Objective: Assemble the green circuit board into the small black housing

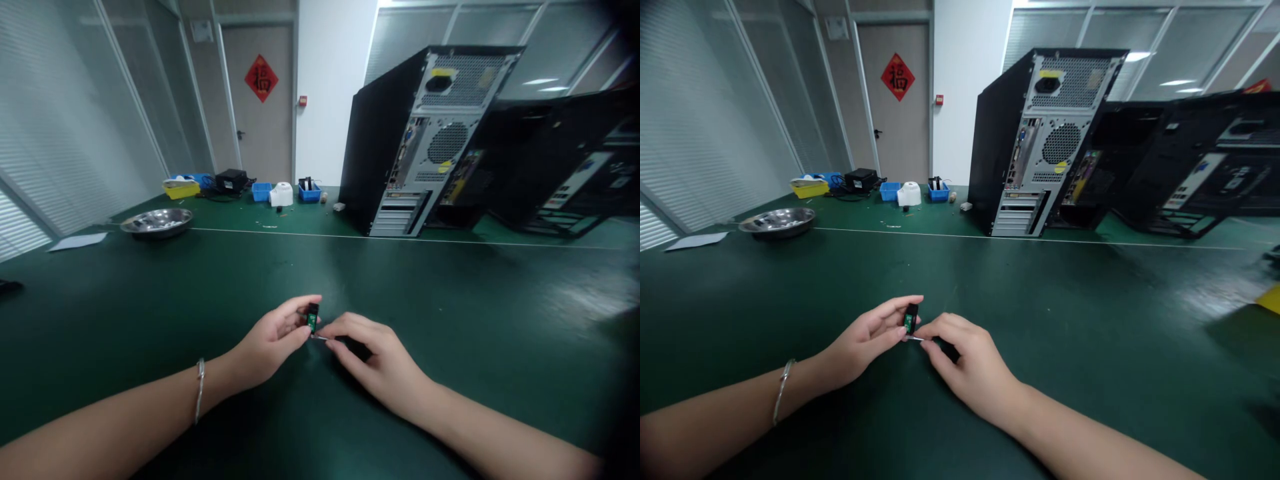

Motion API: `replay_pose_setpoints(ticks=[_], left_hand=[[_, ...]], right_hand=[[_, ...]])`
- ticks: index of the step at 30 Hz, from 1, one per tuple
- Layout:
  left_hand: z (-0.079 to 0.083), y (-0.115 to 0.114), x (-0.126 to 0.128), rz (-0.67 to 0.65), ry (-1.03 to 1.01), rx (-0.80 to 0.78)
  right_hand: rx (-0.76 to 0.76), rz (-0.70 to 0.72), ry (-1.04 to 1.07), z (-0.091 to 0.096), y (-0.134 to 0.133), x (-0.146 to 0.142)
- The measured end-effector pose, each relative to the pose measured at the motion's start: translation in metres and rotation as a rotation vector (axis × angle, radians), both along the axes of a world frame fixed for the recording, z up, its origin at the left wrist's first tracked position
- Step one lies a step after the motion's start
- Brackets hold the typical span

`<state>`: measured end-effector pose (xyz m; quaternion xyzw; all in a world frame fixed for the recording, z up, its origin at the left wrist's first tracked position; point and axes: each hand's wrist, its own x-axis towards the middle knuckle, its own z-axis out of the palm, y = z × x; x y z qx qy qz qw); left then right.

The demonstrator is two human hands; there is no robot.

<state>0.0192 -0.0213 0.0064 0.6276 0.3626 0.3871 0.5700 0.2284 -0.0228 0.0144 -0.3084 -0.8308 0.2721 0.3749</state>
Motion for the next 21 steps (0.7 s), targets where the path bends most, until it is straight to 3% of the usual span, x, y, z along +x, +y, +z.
replay_pose_setpoints(ticks=[8, 21], left_hand=[[0.0028, -0.0026, 0.0023, 0.019, 0.005, 0.068], [0.0017, -0.0026, -0.0022, 0.028, 0.092, 0.234]], right_hand=[[0.001, -0.089, 0.088, -0.0027, 0.0009, 0.0014], [0.025, -0.089, 0.093, -0.0043, 0.0038, 0.0018]])
